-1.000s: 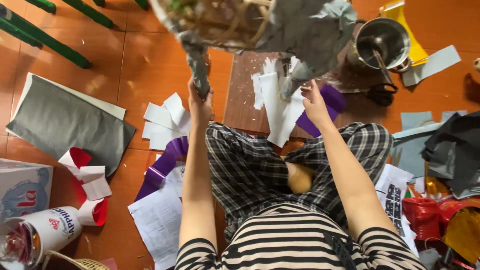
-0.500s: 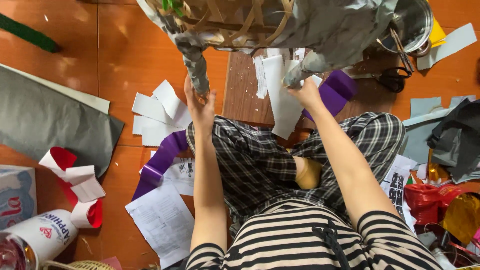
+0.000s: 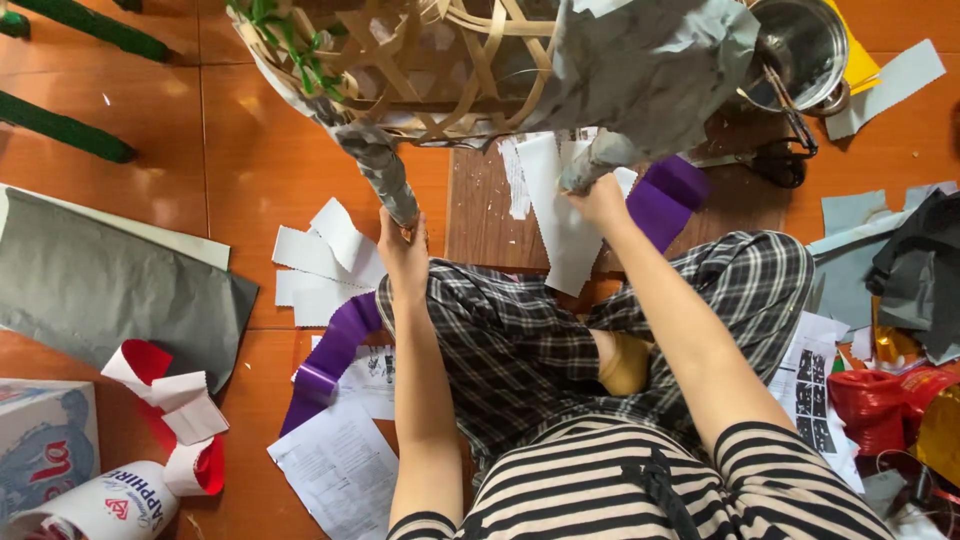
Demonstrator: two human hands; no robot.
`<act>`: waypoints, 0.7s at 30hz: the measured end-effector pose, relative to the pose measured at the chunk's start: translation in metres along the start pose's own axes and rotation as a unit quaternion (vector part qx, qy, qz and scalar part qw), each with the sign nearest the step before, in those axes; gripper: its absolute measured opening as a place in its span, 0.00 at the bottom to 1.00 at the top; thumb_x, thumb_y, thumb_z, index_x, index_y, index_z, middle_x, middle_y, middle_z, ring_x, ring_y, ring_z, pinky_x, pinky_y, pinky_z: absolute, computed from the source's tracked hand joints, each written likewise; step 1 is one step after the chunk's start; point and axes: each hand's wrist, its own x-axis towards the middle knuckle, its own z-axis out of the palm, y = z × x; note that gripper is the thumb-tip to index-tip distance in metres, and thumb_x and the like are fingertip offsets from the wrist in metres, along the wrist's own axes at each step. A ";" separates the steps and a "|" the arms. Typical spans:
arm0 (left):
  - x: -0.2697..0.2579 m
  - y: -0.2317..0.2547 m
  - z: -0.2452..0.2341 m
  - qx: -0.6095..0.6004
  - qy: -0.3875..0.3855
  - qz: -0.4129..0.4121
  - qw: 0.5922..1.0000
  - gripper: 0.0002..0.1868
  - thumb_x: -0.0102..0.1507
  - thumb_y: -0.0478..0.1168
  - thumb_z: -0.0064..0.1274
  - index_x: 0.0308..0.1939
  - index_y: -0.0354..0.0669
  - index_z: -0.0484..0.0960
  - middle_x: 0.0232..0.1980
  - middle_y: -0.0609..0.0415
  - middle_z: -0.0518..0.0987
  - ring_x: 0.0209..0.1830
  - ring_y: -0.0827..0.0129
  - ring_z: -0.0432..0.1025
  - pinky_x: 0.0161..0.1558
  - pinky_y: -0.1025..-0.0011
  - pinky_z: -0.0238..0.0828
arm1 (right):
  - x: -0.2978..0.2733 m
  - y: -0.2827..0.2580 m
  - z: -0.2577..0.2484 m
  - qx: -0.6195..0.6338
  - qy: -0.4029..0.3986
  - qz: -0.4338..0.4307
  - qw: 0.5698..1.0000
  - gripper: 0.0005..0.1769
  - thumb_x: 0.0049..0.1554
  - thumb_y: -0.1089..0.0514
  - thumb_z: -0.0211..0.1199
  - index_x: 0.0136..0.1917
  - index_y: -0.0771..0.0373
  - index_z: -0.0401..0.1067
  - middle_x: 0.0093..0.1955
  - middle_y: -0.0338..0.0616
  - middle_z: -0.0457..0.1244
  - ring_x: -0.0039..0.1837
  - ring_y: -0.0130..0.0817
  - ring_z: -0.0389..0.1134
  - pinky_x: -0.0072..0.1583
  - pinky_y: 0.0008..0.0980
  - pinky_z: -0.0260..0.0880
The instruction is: Crafting a paper mache giraffe by applying paper and decorative purple strips
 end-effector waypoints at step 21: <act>-0.011 -0.016 -0.006 0.022 -0.024 -0.048 0.998 0.32 0.75 0.33 0.57 0.83 0.50 0.67 0.59 0.44 0.86 0.54 0.53 0.82 0.55 0.48 0.80 | 0.048 -0.026 -0.066 -0.048 -0.014 -0.108 0.993 0.29 0.53 0.50 0.75 0.63 0.63 0.72 0.58 0.57 0.70 0.64 0.61 0.72 0.65 0.59 0.72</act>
